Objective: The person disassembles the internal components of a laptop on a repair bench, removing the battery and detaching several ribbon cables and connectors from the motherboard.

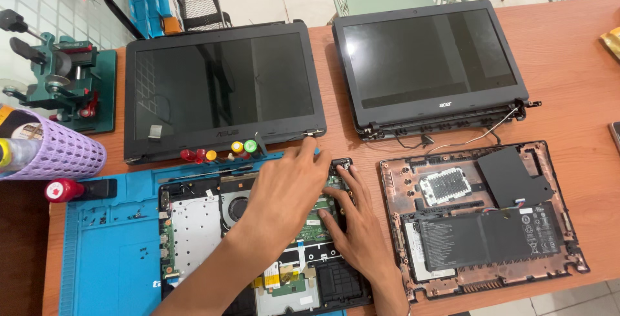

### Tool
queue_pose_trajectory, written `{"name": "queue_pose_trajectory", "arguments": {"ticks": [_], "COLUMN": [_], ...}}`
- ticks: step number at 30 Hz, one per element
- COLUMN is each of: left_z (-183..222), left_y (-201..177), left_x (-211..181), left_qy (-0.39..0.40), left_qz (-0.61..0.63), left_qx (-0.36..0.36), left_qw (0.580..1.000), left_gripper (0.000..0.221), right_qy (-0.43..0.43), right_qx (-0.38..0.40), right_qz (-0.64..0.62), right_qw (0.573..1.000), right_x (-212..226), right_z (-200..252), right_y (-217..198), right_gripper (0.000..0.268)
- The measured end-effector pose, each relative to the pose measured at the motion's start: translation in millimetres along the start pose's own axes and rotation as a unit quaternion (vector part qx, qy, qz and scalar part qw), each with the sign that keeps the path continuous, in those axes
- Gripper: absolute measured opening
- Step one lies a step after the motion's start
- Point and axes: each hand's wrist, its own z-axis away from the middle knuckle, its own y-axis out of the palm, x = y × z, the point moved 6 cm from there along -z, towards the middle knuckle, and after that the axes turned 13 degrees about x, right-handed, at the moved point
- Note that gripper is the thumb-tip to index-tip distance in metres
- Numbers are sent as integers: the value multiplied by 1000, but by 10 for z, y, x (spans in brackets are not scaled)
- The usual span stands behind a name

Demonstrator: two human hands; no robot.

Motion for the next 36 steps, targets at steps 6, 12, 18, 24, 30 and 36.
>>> {"name": "queue_pose_trajectory", "arguments": {"ticks": [6, 12, 18, 24, 30, 36], "left_z": [-38, 59, 1, 30, -1, 45], "left_y": [63, -17, 72, 4, 69, 7], "left_x": [43, -26, 57, -5, 28, -18], "left_qy": [-35, -12, -54, -15, -46, -16], "left_qz": [-34, -20, -53, -13, -42, -29], "left_qx": [11, 14, 52, -16, 26, 7], "left_qw": [999, 1000, 996, 1000, 998, 999], "left_gripper": [34, 45, 32, 37, 32, 56], "right_qy": [-8, -4, -11, -8, -5, -13], "right_qx": [-3, -3, -2, -3, 1, -5], "right_qz": [5, -3, 4, 3, 10, 8], "right_qw": [1000, 1000, 1000, 1000, 1000, 1000], "right_x": [13, 19, 8, 3, 2, 9], "right_z": [4, 5, 4, 6, 0, 6], "right_y": [-10, -19, -8, -4, 2, -3], "right_gripper": [36, 37, 37, 38, 37, 37]}}
